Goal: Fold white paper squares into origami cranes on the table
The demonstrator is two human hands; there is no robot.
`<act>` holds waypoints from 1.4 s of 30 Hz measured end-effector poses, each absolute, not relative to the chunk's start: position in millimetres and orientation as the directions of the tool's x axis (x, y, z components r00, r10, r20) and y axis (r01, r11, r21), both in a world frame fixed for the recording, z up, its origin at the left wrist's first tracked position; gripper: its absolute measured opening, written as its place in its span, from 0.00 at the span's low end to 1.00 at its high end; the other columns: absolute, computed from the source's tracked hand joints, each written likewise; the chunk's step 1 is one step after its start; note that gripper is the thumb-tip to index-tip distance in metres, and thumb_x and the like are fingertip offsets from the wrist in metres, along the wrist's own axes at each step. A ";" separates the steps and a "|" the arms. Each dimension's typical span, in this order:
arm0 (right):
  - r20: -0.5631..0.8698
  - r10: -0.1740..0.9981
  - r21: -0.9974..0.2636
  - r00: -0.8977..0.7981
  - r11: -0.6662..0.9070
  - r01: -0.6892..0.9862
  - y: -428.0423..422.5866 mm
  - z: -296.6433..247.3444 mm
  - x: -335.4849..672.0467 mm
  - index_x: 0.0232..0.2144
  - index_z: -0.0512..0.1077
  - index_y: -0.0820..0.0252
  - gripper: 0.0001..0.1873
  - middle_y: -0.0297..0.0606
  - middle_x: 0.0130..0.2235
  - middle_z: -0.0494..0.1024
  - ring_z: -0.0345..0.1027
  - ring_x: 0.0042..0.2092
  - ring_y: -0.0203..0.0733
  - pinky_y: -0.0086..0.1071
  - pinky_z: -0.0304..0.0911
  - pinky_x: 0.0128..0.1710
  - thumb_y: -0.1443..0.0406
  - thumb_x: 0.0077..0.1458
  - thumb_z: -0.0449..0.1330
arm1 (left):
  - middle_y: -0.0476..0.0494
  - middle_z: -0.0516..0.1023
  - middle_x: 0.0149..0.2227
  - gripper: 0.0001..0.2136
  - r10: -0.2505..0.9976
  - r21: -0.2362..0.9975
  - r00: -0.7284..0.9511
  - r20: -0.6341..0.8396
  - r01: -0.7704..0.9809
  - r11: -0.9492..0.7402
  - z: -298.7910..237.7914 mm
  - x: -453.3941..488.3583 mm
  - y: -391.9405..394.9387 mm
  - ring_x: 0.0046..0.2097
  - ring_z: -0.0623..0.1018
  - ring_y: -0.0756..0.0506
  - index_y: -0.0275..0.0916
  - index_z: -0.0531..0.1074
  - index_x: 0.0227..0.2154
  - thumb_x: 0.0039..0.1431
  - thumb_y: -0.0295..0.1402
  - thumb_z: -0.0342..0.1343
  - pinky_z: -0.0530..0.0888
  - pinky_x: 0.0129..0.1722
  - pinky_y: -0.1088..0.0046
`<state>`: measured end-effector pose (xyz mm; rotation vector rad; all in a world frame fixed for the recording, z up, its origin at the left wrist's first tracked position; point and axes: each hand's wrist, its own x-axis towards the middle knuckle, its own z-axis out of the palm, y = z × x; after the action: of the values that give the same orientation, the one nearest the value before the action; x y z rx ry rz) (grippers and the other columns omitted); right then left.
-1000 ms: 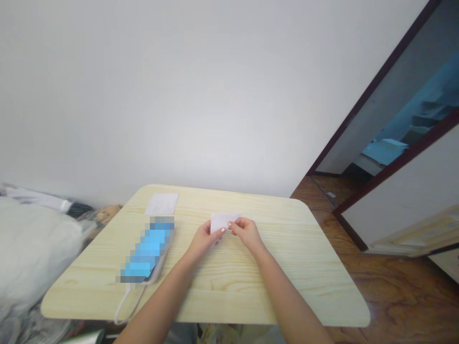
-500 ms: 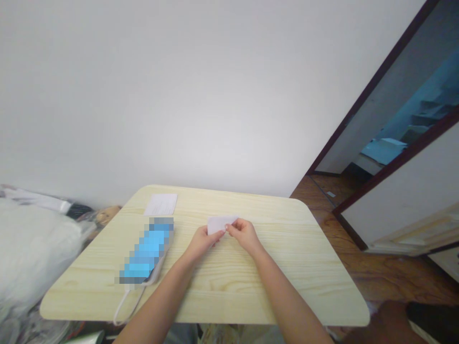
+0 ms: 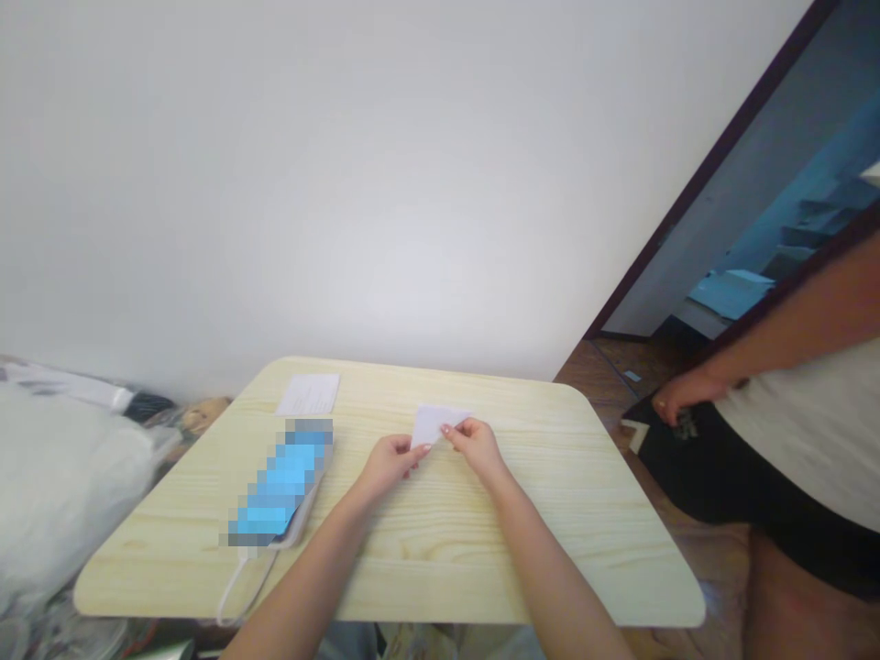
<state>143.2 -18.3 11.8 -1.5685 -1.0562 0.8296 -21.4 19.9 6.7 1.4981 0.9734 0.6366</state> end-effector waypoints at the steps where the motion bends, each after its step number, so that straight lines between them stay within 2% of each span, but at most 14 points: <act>1: 0.002 0.924 -0.975 0.383 -0.082 0.204 -18.2 12.4 145.0 0.14 0.63 0.61 0.18 0.28 0.14 0.62 0.50 0.17 0.30 0.26 0.46 0.18 0.53 0.38 0.59 | 0.54 0.63 0.14 0.16 0.849 0.977 0.508 -0.144 0.208 0.042 6.5 -21.4 19.6 0.15 0.61 0.55 0.33 0.68 0.18 0.40 0.45 0.56 0.56 0.16 0.79; 12: 0.063 0.891 -0.996 0.450 0.030 0.080 -17.4 12.1 152.5 0.15 0.64 0.62 0.16 0.29 0.16 0.65 0.54 0.20 0.31 0.26 0.51 0.21 0.55 0.39 0.61 | 0.54 0.65 0.15 0.14 0.869 0.982 0.479 -0.126 0.187 0.040 -2.2 -18.2 19.4 0.15 0.62 0.55 0.34 0.68 0.23 0.42 0.42 0.56 0.59 0.14 0.80; 18: 0.023 0.847 -0.991 0.532 0.091 -0.101 -16.8 12.3 156.2 0.21 0.68 0.62 0.16 0.31 0.21 0.68 0.58 0.22 0.31 0.27 0.57 0.24 0.54 0.39 0.62 | 0.54 0.65 0.15 0.12 0.914 0.988 0.397 -0.082 0.150 0.023 -3.7 -19.6 19.4 0.15 0.62 0.55 0.35 0.67 0.21 0.42 0.41 0.56 0.59 0.13 0.81; 24: -0.003 0.867 -0.986 0.497 0.080 -0.146 -17.1 9.5 148.1 0.21 0.67 0.62 0.17 0.31 0.21 0.68 0.58 0.22 0.30 0.27 0.58 0.25 0.54 0.38 0.62 | 0.51 0.70 0.22 0.17 0.907 0.999 0.419 -0.037 -0.007 0.044 2.8 -15.5 15.8 0.20 0.66 0.54 0.34 0.71 0.31 0.39 0.41 0.59 0.64 0.16 0.80; 30: -0.013 0.911 -0.973 0.413 0.084 -0.215 -18.2 8.5 138.8 0.22 0.67 0.62 0.16 0.31 0.21 0.67 0.58 0.22 0.31 0.26 0.57 0.23 0.55 0.38 0.63 | 0.52 0.68 0.16 0.13 0.965 0.996 0.261 -0.004 -0.082 0.026 15.6 -16.9 9.6 0.19 0.67 0.53 0.34 0.71 0.25 0.41 0.41 0.59 0.62 0.17 0.80; 35: 0.029 0.923 -0.976 0.384 0.109 -0.190 -20.2 9.0 134.0 0.23 0.68 0.61 0.16 0.32 0.21 0.68 0.58 0.21 0.31 0.27 0.57 0.22 0.54 0.38 0.62 | 0.49 0.73 0.19 0.14 0.970 0.982 0.243 -0.006 -0.183 0.052 21.2 -16.6 6.2 0.20 0.69 0.52 0.34 0.71 0.28 0.39 0.40 0.60 0.62 0.17 0.79; 38: 0.040 0.942 -0.986 0.335 0.090 -0.137 -20.9 10.8 132.8 0.24 0.70 0.62 0.15 0.34 0.22 0.71 0.60 0.23 0.33 0.29 0.59 0.23 0.55 0.38 0.63 | 0.50 0.72 0.17 0.13 0.979 0.977 0.204 -0.016 -0.205 0.058 21.7 -19.0 9.0 0.18 0.67 0.53 0.33 0.72 0.27 0.42 0.39 0.58 0.62 0.18 0.79; 42: 0.115 0.927 -0.988 0.357 0.146 -0.060 -22.0 19.7 142.4 0.33 0.70 0.59 0.16 0.37 0.33 0.75 0.67 0.33 0.38 0.32 0.63 0.33 0.59 0.39 0.63 | 0.47 0.74 0.20 0.12 0.991 0.994 0.133 -0.022 -0.105 0.036 20.2 -25.0 15.3 0.22 0.71 0.51 0.34 0.72 0.27 0.43 0.39 0.57 0.64 0.19 0.79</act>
<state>142.4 -22.0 19.7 -1.2010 -0.9436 0.8888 -25.0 15.3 20.2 1.1685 1.0481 1.1401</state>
